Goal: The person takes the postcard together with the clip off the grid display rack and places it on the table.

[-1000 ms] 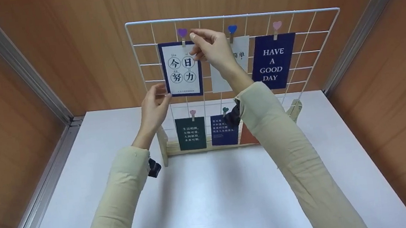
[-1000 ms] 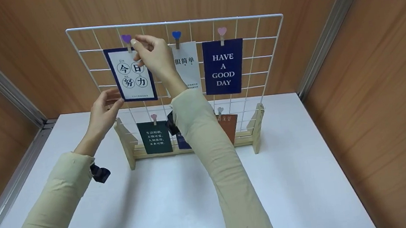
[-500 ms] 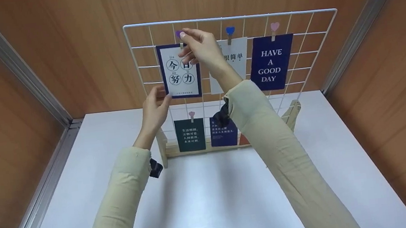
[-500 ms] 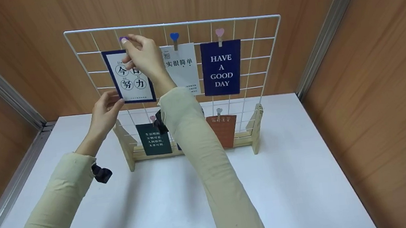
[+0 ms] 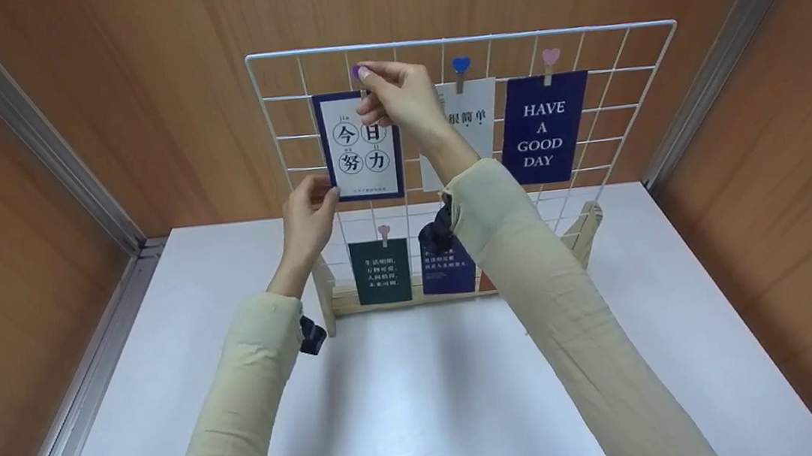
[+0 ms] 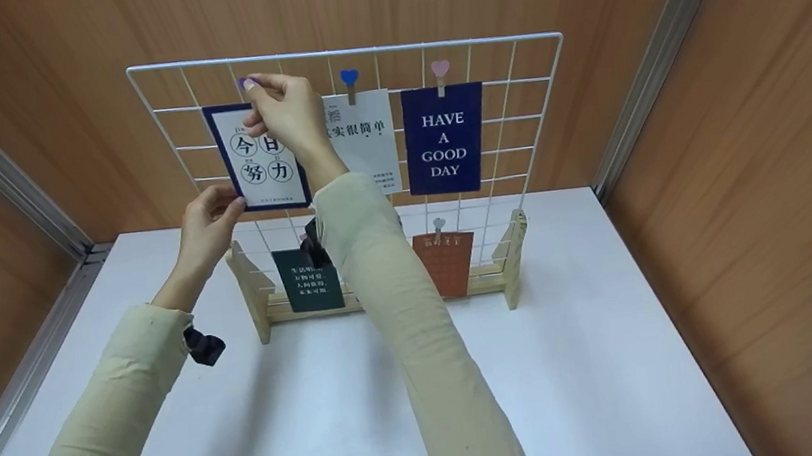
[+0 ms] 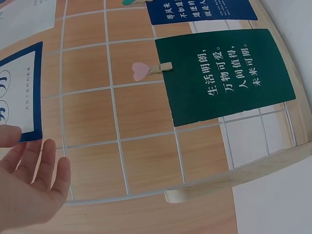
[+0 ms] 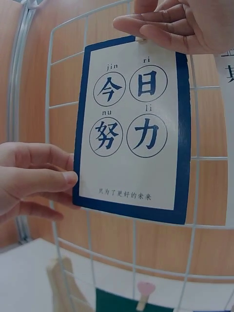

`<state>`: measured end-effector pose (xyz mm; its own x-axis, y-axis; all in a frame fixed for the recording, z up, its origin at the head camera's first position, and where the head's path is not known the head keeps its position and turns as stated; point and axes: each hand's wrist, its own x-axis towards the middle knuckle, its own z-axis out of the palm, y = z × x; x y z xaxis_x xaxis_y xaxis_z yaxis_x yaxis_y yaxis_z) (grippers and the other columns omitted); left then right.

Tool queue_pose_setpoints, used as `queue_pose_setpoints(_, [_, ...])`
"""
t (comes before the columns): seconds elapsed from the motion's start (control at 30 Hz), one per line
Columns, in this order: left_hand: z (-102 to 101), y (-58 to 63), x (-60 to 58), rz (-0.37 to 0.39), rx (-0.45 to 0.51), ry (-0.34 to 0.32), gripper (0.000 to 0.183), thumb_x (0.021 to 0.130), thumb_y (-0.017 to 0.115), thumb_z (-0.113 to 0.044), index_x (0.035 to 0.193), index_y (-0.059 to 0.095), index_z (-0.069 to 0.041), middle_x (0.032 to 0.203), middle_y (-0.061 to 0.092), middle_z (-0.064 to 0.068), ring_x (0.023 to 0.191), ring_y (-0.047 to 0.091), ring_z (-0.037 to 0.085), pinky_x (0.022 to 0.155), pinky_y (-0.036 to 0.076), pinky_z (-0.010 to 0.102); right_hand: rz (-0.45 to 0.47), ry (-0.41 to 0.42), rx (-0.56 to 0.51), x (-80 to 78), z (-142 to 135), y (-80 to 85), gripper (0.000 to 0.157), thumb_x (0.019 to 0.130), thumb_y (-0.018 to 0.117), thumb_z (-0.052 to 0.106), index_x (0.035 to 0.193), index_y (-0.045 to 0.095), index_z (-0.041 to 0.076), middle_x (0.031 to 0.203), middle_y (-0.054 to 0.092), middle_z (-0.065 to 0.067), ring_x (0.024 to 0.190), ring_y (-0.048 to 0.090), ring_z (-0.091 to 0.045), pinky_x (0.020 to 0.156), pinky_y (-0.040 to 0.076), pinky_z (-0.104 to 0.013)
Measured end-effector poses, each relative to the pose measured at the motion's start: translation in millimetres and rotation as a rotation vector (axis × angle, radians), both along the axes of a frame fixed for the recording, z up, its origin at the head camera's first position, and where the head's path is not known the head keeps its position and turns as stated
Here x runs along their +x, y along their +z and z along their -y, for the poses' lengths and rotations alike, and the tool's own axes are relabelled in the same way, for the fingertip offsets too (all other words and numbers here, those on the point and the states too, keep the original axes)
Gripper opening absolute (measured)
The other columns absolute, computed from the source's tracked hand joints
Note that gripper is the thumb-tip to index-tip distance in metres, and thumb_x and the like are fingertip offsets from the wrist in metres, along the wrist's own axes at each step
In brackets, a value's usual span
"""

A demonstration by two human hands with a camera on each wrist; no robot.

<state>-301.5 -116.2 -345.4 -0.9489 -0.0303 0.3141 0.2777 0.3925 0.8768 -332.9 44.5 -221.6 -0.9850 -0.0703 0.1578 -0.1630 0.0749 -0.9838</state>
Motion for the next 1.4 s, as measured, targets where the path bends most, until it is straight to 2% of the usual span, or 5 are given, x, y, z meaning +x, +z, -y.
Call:
queue_pose_setpoints(0.33, [-0.4,1.0,-3.8,-0.015,-0.009,0.019,0.016,0.090,0.048,-0.006,0.103,0.056,-0.001,0.094,0.058,0.006,0.084,0.052,0.015,0.077,0.042,0.025,-0.012,-0.028,-0.078,-3.0,0.5,1.4,0.023,0.086,0.056,0.018,0.106,0.063,0.007,0.065,0.057,-0.009,0.049,0.052,-0.013,0.049,0.043,-0.019])
queue_pose_setpoints(0.7, [-0.4,1.1,-1.1,-0.005,-0.020,0.022,0.015,0.090,0.048,-0.007,0.101,0.056,-0.001,0.094,0.058,0.007,0.084,0.053,0.016,0.076,0.042,0.026,-0.273,-0.063,-0.134,-10.2,2.9,-17.2,0.020,0.086,0.057,0.017,0.104,0.065,0.010,0.063,0.055,-0.010,0.049,0.050,-0.015,0.046,0.044,-0.019])
queue_pose_setpoints(0.87, [1.9,1.5,2.8,0.002,-0.019,0.026,0.016,0.090,0.048,-0.008,0.101,0.057,-0.001,0.094,0.059,0.008,0.084,0.054,0.017,0.077,0.043,0.028,-0.351,-0.036,-0.147,1.9,-3.0,-16.5,0.020,0.086,0.056,0.013,0.103,0.064,0.006,0.062,0.054,-0.011,0.048,0.050,-0.016,0.046,0.044,-0.020])
queue_pose_setpoints(1.1, [9.7,3.1,9.7,-0.005,-0.028,0.024,0.015,0.090,0.049,-0.007,0.100,0.058,-0.001,0.093,0.060,0.008,0.082,0.054,0.017,0.075,0.043,0.028,-0.348,-0.008,-0.157,13.7,-26.4,-15.3,0.021,0.086,0.057,0.010,0.103,0.063,0.001,0.060,0.053,-0.012,0.047,0.048,-0.016,0.046,0.042,-0.020])
queue_pose_setpoints(1.4, [27.0,3.4,24.7,-0.015,-0.030,0.024,0.015,0.089,0.049,-0.006,0.101,0.057,0.001,0.094,0.060,0.010,0.082,0.056,0.018,0.075,0.044,0.028,-0.327,-0.012,-0.162,19.7,-80.3,-26.2,0.020,0.087,0.056,0.010,0.102,0.062,0.000,0.062,0.054,-0.012,0.047,0.049,-0.013,0.045,0.043,-0.019])
